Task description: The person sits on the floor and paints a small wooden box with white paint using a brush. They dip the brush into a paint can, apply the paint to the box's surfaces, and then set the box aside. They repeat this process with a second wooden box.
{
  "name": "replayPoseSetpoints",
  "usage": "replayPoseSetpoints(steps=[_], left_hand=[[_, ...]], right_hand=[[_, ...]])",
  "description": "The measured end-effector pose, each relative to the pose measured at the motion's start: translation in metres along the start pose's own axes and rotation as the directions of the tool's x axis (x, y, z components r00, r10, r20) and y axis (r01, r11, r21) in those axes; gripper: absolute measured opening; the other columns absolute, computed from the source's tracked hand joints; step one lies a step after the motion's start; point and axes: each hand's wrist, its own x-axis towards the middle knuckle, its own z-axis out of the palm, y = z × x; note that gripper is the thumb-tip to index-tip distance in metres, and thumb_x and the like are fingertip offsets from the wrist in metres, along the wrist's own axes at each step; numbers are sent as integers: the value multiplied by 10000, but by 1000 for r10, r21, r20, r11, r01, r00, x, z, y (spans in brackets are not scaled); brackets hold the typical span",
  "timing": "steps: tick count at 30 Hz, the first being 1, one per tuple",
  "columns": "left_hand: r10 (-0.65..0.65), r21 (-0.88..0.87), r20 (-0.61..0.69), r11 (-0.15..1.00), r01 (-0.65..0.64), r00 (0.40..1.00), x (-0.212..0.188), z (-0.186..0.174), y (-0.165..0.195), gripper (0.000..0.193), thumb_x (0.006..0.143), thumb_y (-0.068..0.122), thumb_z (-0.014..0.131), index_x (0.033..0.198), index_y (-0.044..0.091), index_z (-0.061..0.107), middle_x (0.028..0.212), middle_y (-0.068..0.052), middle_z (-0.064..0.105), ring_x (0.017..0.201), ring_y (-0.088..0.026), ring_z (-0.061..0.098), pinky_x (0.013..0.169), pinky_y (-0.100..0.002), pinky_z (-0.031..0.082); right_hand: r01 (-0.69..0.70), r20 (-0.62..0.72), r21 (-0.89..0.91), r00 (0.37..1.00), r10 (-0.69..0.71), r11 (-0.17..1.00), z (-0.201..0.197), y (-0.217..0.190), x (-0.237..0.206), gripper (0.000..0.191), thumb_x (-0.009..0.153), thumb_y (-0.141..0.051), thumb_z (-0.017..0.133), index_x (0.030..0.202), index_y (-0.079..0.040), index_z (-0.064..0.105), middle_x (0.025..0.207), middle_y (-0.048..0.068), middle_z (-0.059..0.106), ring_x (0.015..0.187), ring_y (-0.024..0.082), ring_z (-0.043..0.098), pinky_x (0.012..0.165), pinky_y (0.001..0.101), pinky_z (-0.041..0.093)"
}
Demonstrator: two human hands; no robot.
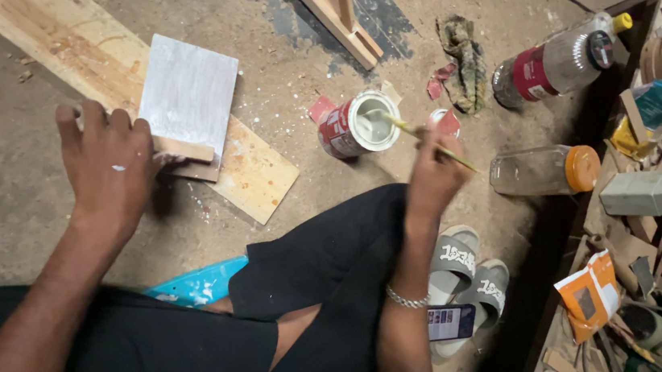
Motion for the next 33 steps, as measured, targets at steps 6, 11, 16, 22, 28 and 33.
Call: replayPoseSetpoints(steps=[6,11,16,22,28,33], left_hand=[[-31,41,-120,998,37,992,2,7,10,149,908,151,667,842,57,761,888,-120,695,1089,-270,595,1162,-424,332],[-14,35,-124,999,18,992,-4,16,25,126,860,154,658,840,59,737,880,-122,674,1058,-276,601,1121,-426,375],[7,60,-133,998,1,991,4,29,41,65,851,107,660,797,85,688,839,-108,635,1007,-259,602,1072,-373,396],[14,-79,-135,997,-25,991,8,22,35,117,868,204,722,813,101,714,848,-100,657,974,-285,596,1029,-420,397],[-60,-326,29,943,66,998,3,2,6,164,877,293,782,934,142,814,867,-65,710,982,-314,597,910,-514,338],[-107,-389,112,910,143,988,8,1,-1,182,903,327,794,930,153,842,770,-91,706,938,-336,595,880,-524,309]], right_hand=[[-85,-75,216,992,103,973,-31,-8,2,346,1092,-286,647,955,6,772,783,39,737,676,44,561,618,236,428],[-231,-11,405,966,257,885,-37,-9,-5,331,1048,-301,649,1007,5,768,780,42,740,591,30,476,538,215,361],[-349,86,460,933,350,817,-48,-18,-16,280,1026,-284,668,1028,-15,746,776,43,693,588,52,498,514,218,360],[-423,416,310,866,279,851,-20,-39,-74,266,1021,-255,626,1126,-70,785,812,32,715,638,72,551,560,223,429],[-489,676,312,717,171,815,38,-71,-141,228,980,-162,691,1127,-10,778,957,66,777,831,80,663,754,240,531],[-167,484,283,875,10,944,50,-89,-140,204,943,-112,729,1108,1,766,1009,115,771,844,186,703,770,287,553]])
